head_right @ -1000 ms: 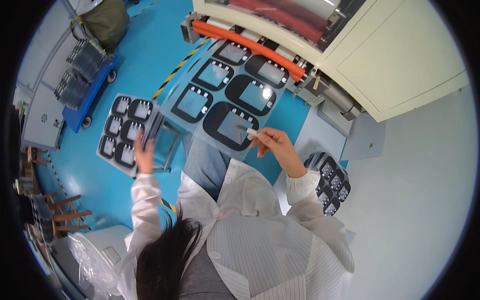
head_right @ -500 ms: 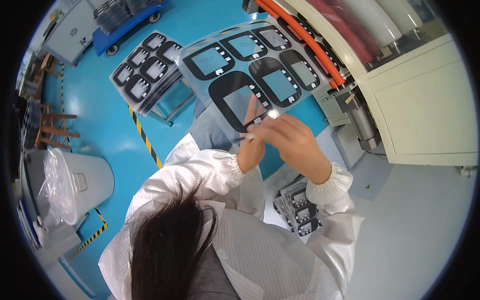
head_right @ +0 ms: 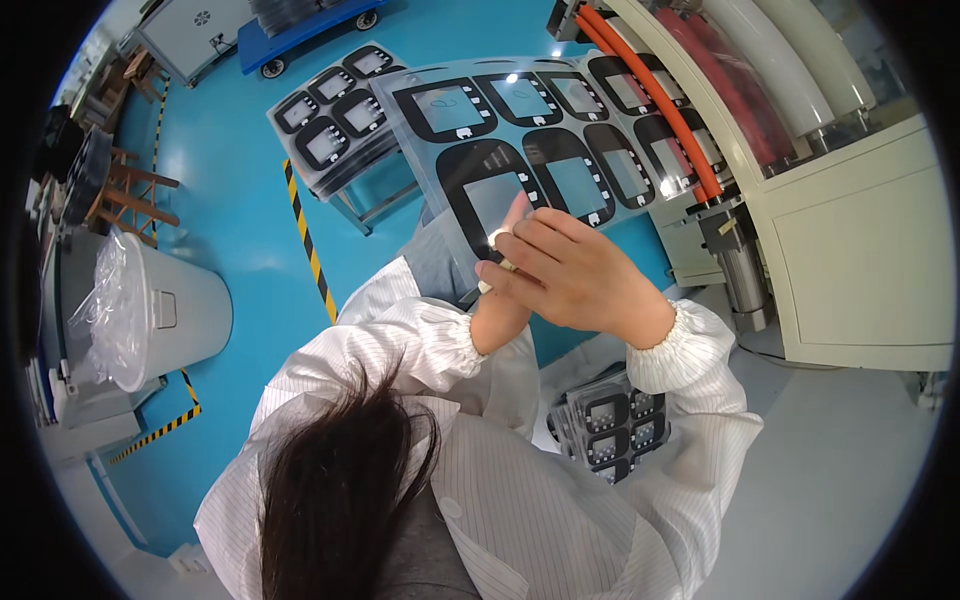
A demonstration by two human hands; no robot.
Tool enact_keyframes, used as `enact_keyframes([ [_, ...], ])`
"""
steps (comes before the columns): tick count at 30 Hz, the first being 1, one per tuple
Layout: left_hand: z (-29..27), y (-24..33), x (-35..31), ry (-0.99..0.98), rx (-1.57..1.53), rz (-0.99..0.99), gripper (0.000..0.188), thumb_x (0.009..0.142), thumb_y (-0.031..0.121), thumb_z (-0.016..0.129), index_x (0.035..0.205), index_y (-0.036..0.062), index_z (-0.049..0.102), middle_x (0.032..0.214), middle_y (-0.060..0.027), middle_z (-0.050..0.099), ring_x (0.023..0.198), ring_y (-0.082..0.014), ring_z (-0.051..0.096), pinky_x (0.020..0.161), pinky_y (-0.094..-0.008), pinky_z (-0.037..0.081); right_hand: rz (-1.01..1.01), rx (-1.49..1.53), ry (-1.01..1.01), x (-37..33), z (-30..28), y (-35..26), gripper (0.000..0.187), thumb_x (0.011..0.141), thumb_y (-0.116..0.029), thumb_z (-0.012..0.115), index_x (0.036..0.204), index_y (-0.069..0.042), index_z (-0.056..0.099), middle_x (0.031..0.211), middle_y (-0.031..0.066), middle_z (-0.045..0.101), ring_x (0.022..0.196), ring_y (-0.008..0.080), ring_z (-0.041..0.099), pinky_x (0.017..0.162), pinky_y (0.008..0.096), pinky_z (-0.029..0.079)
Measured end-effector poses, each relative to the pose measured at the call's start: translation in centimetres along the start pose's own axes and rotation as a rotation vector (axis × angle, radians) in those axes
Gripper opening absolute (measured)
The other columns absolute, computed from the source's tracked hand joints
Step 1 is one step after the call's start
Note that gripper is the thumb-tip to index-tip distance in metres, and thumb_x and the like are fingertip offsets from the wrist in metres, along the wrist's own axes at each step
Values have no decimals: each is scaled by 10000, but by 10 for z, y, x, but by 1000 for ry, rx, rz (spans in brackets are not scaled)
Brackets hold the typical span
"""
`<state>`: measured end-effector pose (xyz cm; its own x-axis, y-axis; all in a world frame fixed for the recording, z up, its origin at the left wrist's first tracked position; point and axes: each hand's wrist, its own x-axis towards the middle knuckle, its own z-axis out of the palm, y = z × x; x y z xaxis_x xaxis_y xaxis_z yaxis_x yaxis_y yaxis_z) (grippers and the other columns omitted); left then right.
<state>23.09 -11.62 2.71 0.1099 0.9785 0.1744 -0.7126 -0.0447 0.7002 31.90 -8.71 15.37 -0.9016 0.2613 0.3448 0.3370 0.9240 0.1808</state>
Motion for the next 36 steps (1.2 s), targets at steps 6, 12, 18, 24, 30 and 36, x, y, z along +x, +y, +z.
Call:
enact_keyframes([
  [6,-22,15,-12,11,203,-18,618,968,92,483,1487,58,150,1280,-104,494,1123,-168,526,964,-307,424,-62,-2,0,25,6,-10,369,718,-112,623,1083,-160,643,1017,31,568,957,223,557,883,371,470],
  [12,-47,41,-35,39,395,-14,621,972,105,481,1488,60,140,1271,-101,500,1117,-171,534,964,-313,430,-263,75,-58,72,23,-1,296,740,-151,596,1035,-137,627,959,51,557,920,242,557,860,363,482],
  [18,-54,65,-53,103,-2,-29,609,979,77,441,1492,52,115,1317,-146,435,1156,-220,538,995,-342,422,-379,109,-145,152,48,18,260,721,-108,617,981,-107,609,879,44,538,846,215,549,757,309,483],
  [24,-72,89,-70,152,-67,-101,619,972,20,417,1499,46,92,1388,-206,351,1194,-267,527,1030,-365,398,-403,37,-162,242,109,53,250,754,-85,583,990,-99,665,821,49,538,839,215,556,727,329,475],
  [30,-90,94,-74,162,-94,-95,650,956,6,419,1502,62,71,1422,-277,297,1178,-276,547,1025,-369,417,-329,-123,-243,305,169,76,263,758,-69,592,994,-110,700,864,41,577,919,205,572,819,312,485],
  [36,-98,113,-70,261,-101,-132,661,945,-3,418,1506,87,80,1436,-337,220,1149,-294,571,1002,-361,444,-336,-162,-143,308,189,85,188,761,-81,591,922,-111,683,896,45,607,957,207,580,839,313,492],
])
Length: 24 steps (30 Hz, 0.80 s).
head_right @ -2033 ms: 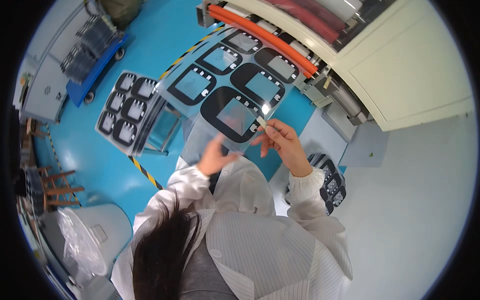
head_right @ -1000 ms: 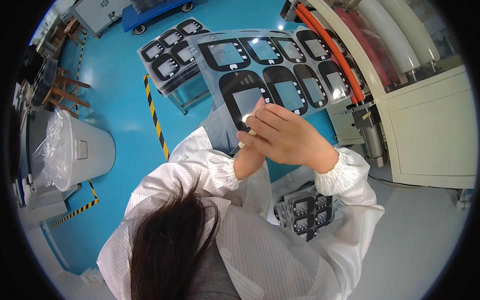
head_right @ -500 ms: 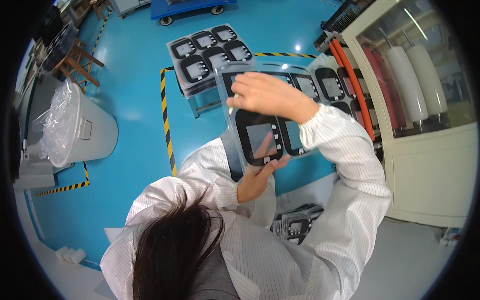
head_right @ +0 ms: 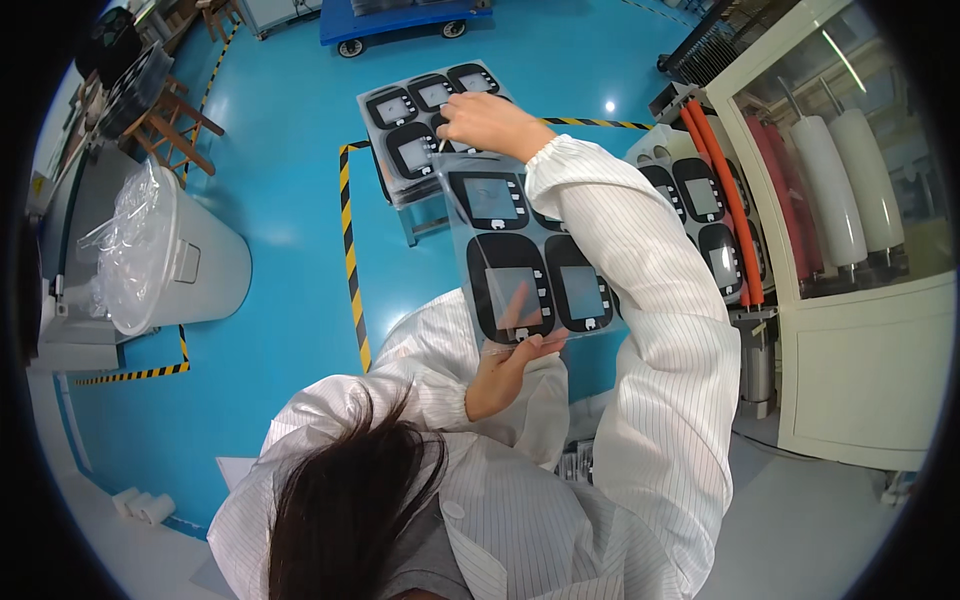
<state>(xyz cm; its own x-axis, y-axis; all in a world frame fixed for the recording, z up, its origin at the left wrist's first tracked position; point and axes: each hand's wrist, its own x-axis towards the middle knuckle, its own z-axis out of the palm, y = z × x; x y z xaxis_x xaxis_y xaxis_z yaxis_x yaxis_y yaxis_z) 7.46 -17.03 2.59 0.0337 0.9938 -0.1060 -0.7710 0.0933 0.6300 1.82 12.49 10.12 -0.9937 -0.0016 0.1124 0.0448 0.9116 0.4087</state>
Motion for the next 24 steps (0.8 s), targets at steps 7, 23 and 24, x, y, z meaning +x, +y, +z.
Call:
enact_keyframes([
  [7,2,10,-35,-33,-24,-13,736,927,-16,458,1513,119,34,1437,-224,351,1200,-301,522,1020,-375,423,67,31,39,10,17,27,224,788,-87,577,992,-111,667,921,63,593,955,238,576,832,336,482],
  [23,-241,7,0,70,-580,-284,448,1017,255,306,1349,-37,380,1262,-225,551,1170,-346,544,1021,-416,420,856,645,483,-101,106,-238,96,793,-87,547,848,-80,626,923,158,598,884,351,548,756,456,409],
  [24,-250,1,-3,68,-579,-306,448,1017,255,306,1349,-37,380,1262,-225,551,1170,-346,544,1021,-416,420,884,678,396,-70,84,-266,131,765,-101,559,868,-97,639,909,142,595,896,334,527,797,449,379],
])
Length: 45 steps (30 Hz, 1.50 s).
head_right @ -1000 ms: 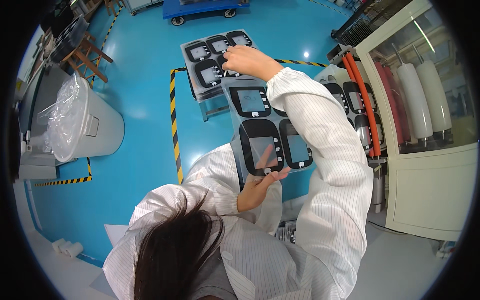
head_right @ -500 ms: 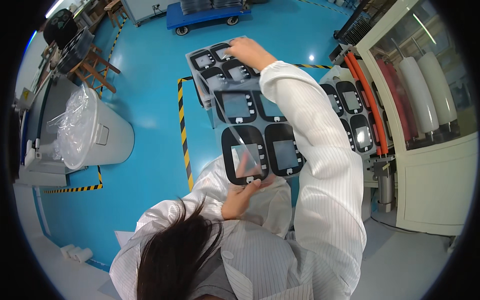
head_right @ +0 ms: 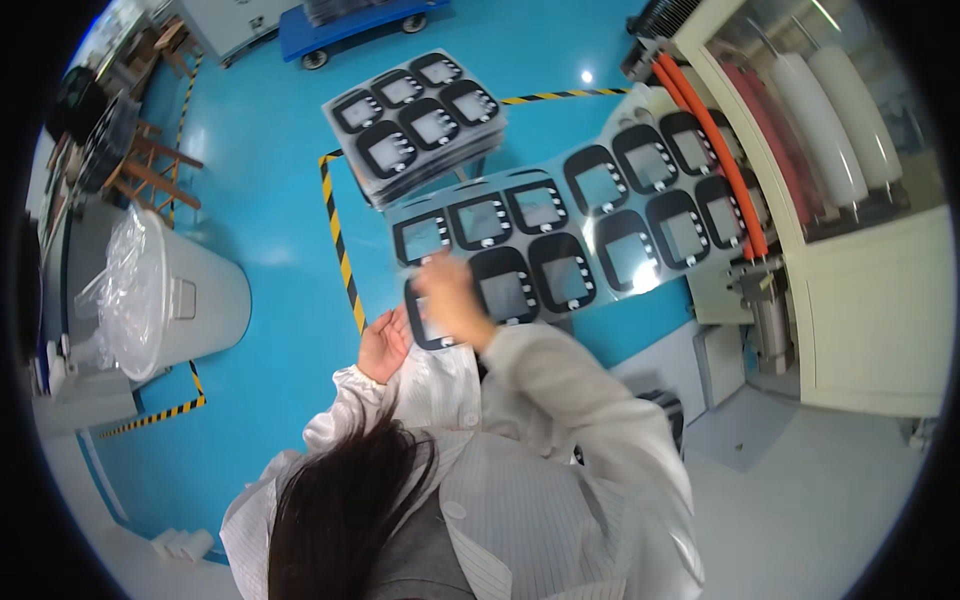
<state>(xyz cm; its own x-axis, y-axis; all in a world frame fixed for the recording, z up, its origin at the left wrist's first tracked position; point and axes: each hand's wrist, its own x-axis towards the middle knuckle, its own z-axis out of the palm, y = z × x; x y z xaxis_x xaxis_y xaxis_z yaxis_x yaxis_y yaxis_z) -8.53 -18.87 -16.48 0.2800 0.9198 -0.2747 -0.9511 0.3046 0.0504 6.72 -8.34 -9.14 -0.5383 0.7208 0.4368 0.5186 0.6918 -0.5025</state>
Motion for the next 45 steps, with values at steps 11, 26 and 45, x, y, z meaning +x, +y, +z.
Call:
enact_keyframes([
  [11,23,34,54,-203,549,343,455,991,259,412,1416,103,363,1306,-162,516,1162,-246,553,917,-397,512,215,696,-86,53,-26,-45,130,921,-86,524,986,-7,605,920,111,618,836,213,608,730,318,482],
  [26,117,98,-35,140,728,219,337,883,48,570,1173,-123,552,1398,-162,449,1141,-316,575,919,-373,502,516,-289,135,84,-80,69,338,930,-154,488,1255,-143,582,779,192,647,704,372,623,641,434,481],
  [45,138,134,-100,192,828,290,599,862,90,579,1399,-35,344,1099,-209,624,893,-232,661,646,-277,565,509,170,-363,-31,-180,-35,251,934,-165,498,1074,-25,653,768,185,648,673,329,616,609,370,472],
])
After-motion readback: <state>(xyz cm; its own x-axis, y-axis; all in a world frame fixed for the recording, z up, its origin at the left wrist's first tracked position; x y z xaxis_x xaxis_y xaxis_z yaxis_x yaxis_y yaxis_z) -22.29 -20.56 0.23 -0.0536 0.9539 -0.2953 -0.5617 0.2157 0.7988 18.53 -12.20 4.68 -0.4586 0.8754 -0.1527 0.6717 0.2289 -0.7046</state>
